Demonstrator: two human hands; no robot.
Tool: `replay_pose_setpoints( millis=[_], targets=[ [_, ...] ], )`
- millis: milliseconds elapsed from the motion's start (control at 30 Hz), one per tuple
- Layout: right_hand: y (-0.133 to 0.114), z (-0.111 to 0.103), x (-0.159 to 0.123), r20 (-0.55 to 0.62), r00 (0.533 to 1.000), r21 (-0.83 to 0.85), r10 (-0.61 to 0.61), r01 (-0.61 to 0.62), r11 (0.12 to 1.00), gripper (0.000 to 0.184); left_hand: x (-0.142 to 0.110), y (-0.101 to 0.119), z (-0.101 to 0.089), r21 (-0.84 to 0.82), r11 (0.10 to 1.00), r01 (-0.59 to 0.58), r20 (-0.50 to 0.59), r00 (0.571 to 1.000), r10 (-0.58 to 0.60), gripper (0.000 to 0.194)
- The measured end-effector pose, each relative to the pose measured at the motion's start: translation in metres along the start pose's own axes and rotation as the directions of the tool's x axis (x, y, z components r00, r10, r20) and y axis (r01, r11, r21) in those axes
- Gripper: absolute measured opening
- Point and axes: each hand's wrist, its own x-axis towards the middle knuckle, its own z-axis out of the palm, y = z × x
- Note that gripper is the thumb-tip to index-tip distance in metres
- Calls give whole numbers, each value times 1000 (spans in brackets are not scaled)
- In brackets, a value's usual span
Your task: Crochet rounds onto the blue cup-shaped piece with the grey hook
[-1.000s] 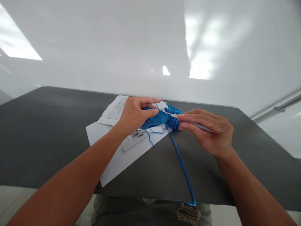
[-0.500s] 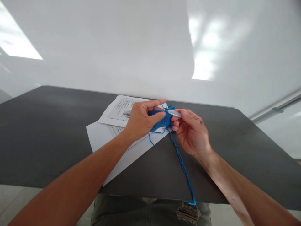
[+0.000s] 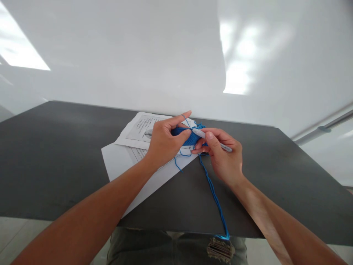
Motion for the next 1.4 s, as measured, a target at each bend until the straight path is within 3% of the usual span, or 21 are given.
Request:
replay_pose_setpoints(
  millis=[233, 400, 800, 1033, 1233, 1400],
  targets=[
    [-4, 0, 1, -49, 995, 81, 86, -81, 993, 33, -1, 2, 1, 95, 992, -79, -24, 996, 81, 53],
    [-6, -2, 2, -43, 992, 101, 117, -112, 989, 36, -2, 5, 0, 143, 988, -53, -22, 998, 57, 53],
    [-9, -3, 4, -10, 993, 66, 116, -115, 991, 40, 0, 3, -2, 163, 973, -161, 10, 987, 162, 50],
    [-10, -5, 4, -18, 994, 54, 108, -107, 993, 39, 1, 4, -7, 242, 955, -169, 59, 985, 160, 59],
    [-13, -14, 11, -45, 995, 44, 84, -82, 996, 39, 10, 10, -19, 173, 975, -138, 55, 990, 130, 51],
    [-19, -21, 19, -49, 995, 72, 83, -79, 994, 42, 22, 8, -30, 124, 984, -129, 180, 978, 105, 44]
  ],
)
